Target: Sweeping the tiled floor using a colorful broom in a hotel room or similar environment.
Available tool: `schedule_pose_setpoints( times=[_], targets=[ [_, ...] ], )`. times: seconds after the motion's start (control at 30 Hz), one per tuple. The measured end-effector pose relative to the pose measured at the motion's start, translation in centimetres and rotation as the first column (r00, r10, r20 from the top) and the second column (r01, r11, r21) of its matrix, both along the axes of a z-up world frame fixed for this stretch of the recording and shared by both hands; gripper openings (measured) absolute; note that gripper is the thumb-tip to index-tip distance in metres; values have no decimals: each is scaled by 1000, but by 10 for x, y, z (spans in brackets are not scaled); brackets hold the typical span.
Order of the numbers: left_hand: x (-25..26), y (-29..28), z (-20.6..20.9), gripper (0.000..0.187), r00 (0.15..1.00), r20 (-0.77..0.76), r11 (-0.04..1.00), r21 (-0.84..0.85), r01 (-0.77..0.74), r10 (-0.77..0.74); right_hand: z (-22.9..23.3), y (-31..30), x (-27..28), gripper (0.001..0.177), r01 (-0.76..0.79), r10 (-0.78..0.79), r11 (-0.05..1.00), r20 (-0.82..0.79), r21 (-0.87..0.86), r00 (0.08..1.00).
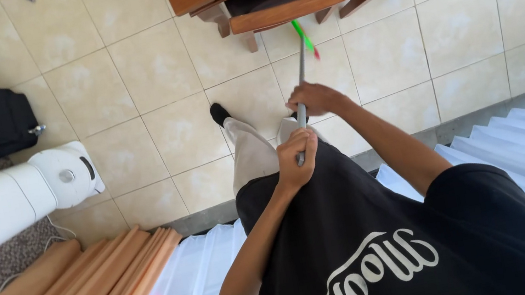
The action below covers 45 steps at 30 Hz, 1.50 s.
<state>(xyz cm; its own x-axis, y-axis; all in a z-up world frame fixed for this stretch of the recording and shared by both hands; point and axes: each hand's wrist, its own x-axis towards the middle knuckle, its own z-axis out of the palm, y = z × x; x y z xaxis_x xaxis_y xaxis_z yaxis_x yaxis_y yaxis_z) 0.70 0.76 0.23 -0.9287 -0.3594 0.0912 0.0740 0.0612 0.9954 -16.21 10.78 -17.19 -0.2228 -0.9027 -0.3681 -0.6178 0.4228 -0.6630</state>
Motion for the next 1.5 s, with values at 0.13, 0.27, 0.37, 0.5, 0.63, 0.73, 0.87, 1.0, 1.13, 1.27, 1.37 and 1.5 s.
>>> schedule_pose_setpoints(
  times=[0.13, 0.27, 0.37, 0.5, 0.63, 0.73, 0.87, 1.0, 1.13, 1.27, 1.37, 1.5],
  targets=[
    [-5, 14, -33, 28, 996, 10, 994, -68, -83, 84, -33, -19, -27, 23, -42, 40, 999, -144, -9, 989],
    [-8, 30, -65, 25, 996, 22, 991, -101, -83, 86, -92, -12, -19, 27, 38, -6, 986, -194, 164, 981],
    [1, 29, -56, 23, 989, 99, 991, -83, -102, 110, -119, -9, -1, 27, 59, -51, 980, -45, 191, 998],
    [36, 13, -33, 22, 937, 336, 995, -43, -88, 97, -126, -10, 41, 28, -43, 47, 999, 147, -30, 988],
    [72, -20, 6, 21, 963, 269, 997, -76, -6, 27, -94, -17, 97, 32, -80, 96, 989, 117, -128, 988],
    [80, -39, 21, 24, 954, 300, 998, -50, 42, -26, -17, -34, 100, 33, 73, -54, 993, 188, -96, 981],
    [75, -51, 22, 23, 966, 253, 997, -36, 64, -53, -21, -32, 94, 20, 149, -148, 987, 23, -57, 989],
    [72, -53, 0, 26, 974, 211, 996, -6, 84, -81, -47, -31, 80, 17, 160, -178, 981, -176, -112, 968],
    [74, -58, -41, 26, 978, 202, 998, 53, 43, -53, -62, -38, 72, 18, 157, -145, 987, -299, 18, 943],
    [93, -88, -38, 28, 972, 220, 994, 77, 72, -88, -77, -56, 98, 16, 101, -74, 964, -119, 247, 990],
    [116, -114, -12, 32, 948, 267, 985, 13, 175, -172, -81, -78, 144, 16, 15, -22, 962, 21, 272, 1000],
    [146, -150, 17, 35, 933, 308, 964, -125, 235, -187, -65, -126, 206, 27, 96, -84, 992, 147, -81, 986]
  ],
)
